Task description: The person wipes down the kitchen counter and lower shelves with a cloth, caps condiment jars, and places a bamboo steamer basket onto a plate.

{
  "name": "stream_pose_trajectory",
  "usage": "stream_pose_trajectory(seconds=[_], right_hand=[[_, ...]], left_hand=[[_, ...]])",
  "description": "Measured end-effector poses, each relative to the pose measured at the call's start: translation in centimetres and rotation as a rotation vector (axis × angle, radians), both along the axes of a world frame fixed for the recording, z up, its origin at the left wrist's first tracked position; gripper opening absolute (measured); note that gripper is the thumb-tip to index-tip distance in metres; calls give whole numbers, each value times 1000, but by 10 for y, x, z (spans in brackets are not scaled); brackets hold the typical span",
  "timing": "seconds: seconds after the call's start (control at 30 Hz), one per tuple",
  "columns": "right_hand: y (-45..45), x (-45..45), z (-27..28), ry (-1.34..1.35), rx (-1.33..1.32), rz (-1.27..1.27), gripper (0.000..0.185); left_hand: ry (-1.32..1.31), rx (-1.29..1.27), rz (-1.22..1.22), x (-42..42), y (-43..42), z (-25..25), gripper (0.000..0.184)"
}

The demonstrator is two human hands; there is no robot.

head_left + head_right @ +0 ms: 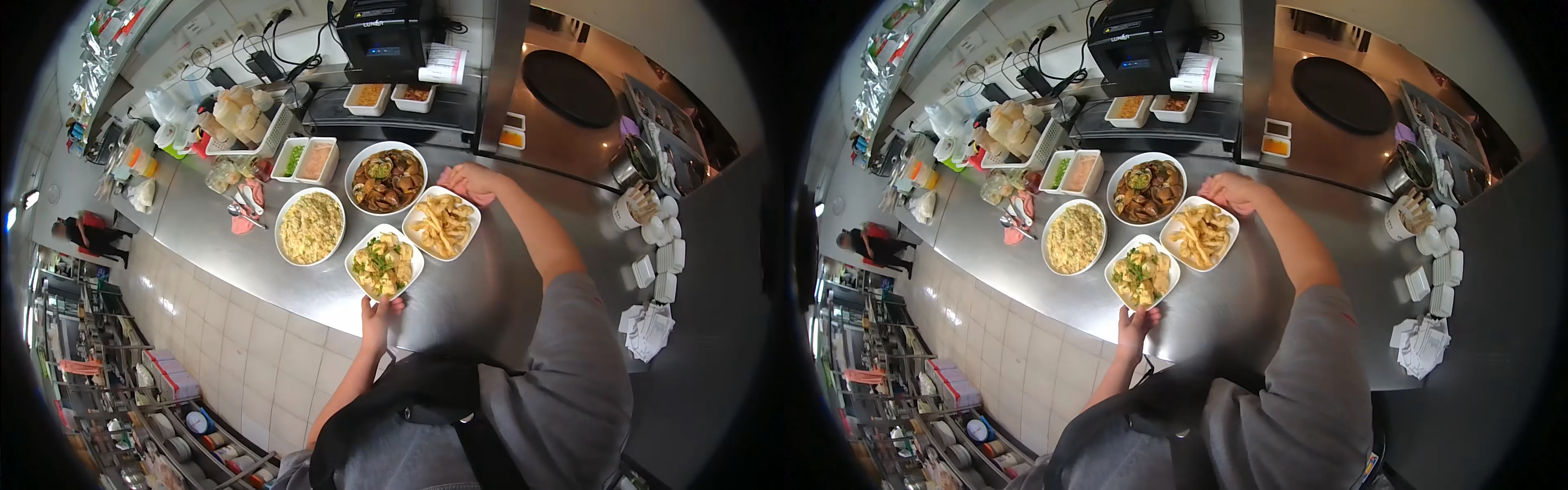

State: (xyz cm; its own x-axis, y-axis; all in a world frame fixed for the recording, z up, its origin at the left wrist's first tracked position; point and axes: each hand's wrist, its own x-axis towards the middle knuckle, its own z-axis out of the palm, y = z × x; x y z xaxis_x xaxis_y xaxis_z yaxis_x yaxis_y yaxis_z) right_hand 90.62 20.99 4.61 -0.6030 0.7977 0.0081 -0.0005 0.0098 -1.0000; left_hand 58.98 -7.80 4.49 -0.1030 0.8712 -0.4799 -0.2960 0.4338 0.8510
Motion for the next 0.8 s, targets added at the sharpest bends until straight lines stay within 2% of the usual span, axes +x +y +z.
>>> stream_pose_trajectory(seconds=[0.03,0.1,0.13,0.27,0.33,0.37,0.4,0.47,0.5,0.53,0.57,0.63,0.7,0.77,0.8], right_hand=[[-9,19,-1,-243,207,50,13],[-40,48,6,-500,408,91,15],[-69,57,18,-459,211,10,17],[-175,77,-22,-208,228,-101,18],[-244,53,-14,-166,-185,-191,16],[-269,36,-12,-110,-378,-130,9],[-296,13,3,-131,-181,7,10],[-350,-24,41,-93,-547,38,17],[-357,-32,63,-349,-474,223,27],[-358,-40,87,-538,-549,247,34],[-355,-45,115,-696,-386,260,33],[-349,-24,113,-405,-114,53,40],[-334,8,78,-439,-178,-371,50],[-305,63,-9,-750,264,-493,57],[-310,42,-12,-740,288,-452,57]], left_hand=[[15,9,-15,-1,1,-1,37],[40,44,-53,-3,1,0,33],[32,45,-65,-6,1,0,33],[-39,-33,-46,-22,-12,-1,28],[-28,-64,-183,-40,-31,-14,20],[-34,-75,-226,-44,-45,-5,15],[37,-72,-305,-50,-57,-2,16],[8,-62,-421,-62,-84,1,15],[-28,-17,-495,-68,-95,5,19],[-58,31,-563,-72,-107,13,23],[-41,83,-601,-76,-115,26,25],[-106,140,-636,-84,-127,60,27],[-125,305,-703,-94,-134,99,27],[-231,566,-743,-109,-145,160,25],[-361,642,-751,-120,-157,192,26]])
